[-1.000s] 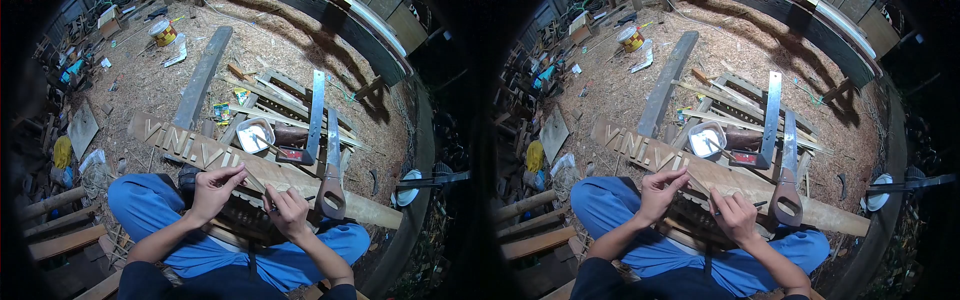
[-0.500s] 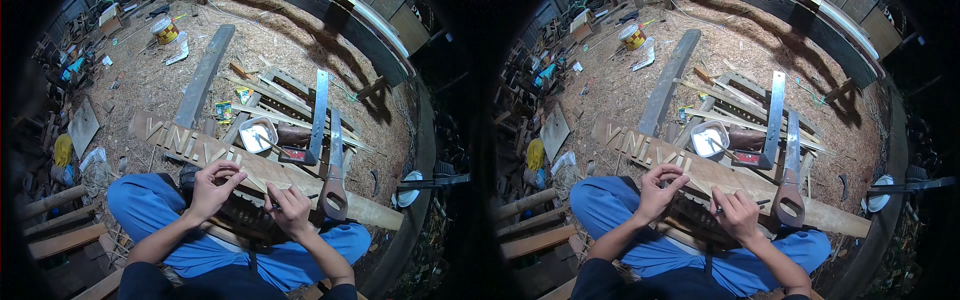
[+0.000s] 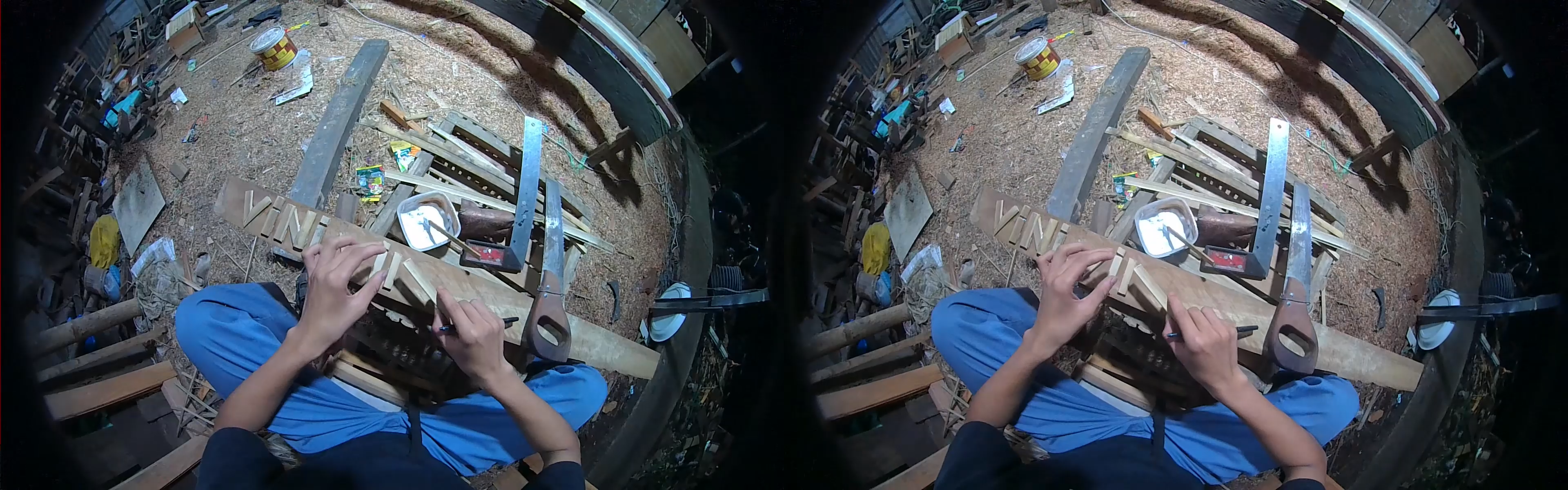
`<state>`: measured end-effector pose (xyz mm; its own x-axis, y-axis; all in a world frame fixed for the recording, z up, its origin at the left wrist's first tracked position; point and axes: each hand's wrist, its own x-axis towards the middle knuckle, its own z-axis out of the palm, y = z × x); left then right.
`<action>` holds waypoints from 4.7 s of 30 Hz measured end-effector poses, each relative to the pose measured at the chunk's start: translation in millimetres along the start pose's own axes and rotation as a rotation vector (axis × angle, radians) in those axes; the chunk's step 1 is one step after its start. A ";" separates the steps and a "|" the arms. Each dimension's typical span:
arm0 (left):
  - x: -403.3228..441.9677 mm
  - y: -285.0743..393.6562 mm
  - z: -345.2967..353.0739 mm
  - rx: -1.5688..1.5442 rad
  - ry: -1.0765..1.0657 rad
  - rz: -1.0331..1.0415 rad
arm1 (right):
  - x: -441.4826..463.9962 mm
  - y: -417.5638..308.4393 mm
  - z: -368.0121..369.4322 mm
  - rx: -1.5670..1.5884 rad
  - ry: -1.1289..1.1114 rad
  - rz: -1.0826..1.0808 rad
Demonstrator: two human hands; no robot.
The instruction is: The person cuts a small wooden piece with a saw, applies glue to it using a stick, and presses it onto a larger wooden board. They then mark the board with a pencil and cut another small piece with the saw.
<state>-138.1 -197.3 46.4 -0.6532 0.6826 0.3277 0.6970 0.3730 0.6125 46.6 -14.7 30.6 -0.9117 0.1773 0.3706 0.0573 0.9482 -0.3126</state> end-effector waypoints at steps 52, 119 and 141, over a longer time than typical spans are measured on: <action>-0.4 -10.6 16.3 0.015 -0.175 0.100 | 13.7 2.2 20.4 0.005 -0.108 0.013; -5.2 -15.6 19.7 0.225 -0.202 0.158 | 13.9 2.1 25.2 -0.018 -0.062 -0.026; -5.9 -15.5 20.9 0.227 -0.216 0.151 | 14.2 1.1 27.6 -0.023 -0.039 -0.022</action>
<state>-138.8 -193.9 19.9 -0.4769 0.8490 0.2275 0.8449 0.3714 0.3850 22.5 -18.4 11.4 -0.9279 0.1467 0.3427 0.0464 0.9576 -0.2844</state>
